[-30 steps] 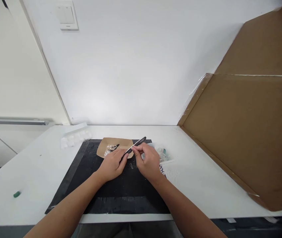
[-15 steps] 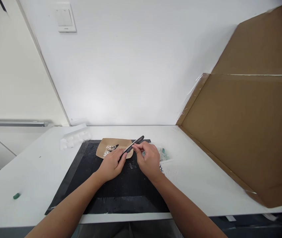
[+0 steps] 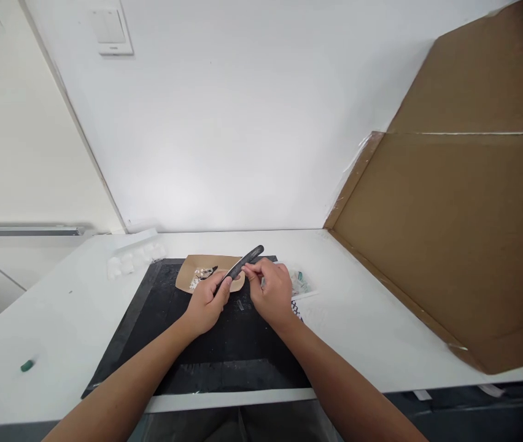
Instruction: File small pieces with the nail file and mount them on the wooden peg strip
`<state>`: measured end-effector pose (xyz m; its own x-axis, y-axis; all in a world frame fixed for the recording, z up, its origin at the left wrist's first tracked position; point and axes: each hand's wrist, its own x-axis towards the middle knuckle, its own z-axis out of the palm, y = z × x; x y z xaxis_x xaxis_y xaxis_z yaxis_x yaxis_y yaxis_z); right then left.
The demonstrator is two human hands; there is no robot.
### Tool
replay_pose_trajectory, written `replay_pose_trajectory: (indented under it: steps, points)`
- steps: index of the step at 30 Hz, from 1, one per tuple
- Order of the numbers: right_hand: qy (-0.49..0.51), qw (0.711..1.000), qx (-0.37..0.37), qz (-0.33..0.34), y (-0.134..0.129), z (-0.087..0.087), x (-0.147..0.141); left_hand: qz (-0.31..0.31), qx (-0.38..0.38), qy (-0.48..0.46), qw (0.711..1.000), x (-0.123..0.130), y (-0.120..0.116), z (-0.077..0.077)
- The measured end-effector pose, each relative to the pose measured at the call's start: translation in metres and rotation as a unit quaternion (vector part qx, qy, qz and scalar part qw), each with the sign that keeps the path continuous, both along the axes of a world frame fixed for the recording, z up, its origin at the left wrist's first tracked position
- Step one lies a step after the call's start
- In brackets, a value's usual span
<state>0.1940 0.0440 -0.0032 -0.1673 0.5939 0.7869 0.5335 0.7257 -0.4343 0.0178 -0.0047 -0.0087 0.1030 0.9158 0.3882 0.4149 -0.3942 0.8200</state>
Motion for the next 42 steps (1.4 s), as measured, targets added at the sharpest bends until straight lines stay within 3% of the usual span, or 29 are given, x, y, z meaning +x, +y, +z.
replay_pose_trajectory:
  steps: [7,12,18,29,42]
  points:
    - [-0.022,1.0,0.003,0.016,-0.003,-0.004,-0.004,0.0,-0.007,-0.02,1.0,0.0,0.001,-0.001]
    - [0.019,1.0,-0.015,-0.012,0.002,-0.002,0.0,0.004,-0.006,-0.019,1.0,-0.001,0.0,0.002]
    - [0.006,0.998,-0.034,0.045,0.001,-0.004,-0.002,0.011,0.005,-0.018,1.0,-0.003,-0.002,0.008]
    - [0.13,0.987,-0.088,0.043,0.007,0.003,0.009,0.001,-0.022,-0.058,0.998,0.002,-0.003,0.003]
    - [0.159,0.98,-0.105,0.055,0.005,0.007,0.012,0.055,0.0,-0.041,0.998,-0.005,0.002,0.003]
